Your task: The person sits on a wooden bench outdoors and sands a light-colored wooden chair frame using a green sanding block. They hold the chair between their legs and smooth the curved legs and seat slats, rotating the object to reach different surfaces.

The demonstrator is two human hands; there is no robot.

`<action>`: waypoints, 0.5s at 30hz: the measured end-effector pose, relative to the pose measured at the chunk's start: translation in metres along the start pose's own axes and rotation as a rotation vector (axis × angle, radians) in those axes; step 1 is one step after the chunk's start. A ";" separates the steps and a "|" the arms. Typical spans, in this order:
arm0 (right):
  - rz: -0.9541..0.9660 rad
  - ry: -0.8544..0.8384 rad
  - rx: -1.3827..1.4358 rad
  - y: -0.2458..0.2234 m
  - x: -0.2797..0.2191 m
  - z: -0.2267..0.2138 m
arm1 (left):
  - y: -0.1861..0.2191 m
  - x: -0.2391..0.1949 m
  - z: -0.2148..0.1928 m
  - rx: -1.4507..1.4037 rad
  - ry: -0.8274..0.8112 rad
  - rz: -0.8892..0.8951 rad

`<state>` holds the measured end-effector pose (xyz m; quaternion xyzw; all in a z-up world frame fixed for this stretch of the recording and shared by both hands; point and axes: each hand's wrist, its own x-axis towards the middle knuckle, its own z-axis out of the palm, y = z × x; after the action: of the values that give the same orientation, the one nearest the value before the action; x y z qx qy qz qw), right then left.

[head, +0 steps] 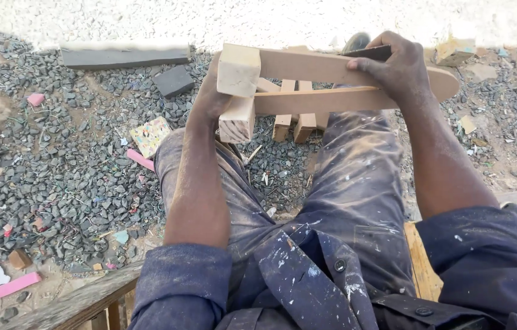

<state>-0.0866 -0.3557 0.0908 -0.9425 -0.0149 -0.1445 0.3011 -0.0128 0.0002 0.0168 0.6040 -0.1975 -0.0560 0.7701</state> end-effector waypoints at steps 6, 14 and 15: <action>-0.100 0.050 0.143 -0.004 0.025 0.019 | 0.019 0.007 -0.009 0.126 0.036 0.098; -0.125 -0.078 0.225 0.010 0.040 0.039 | 0.005 -0.035 0.012 -0.110 0.202 -0.071; -0.099 -0.120 0.229 0.016 0.036 0.044 | 0.010 -0.046 0.020 -0.256 0.235 -0.118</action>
<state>-0.0389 -0.3458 0.0579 -0.9070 -0.0956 -0.0998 0.3977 -0.0638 -0.0004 0.0194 0.5138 -0.0618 -0.0548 0.8539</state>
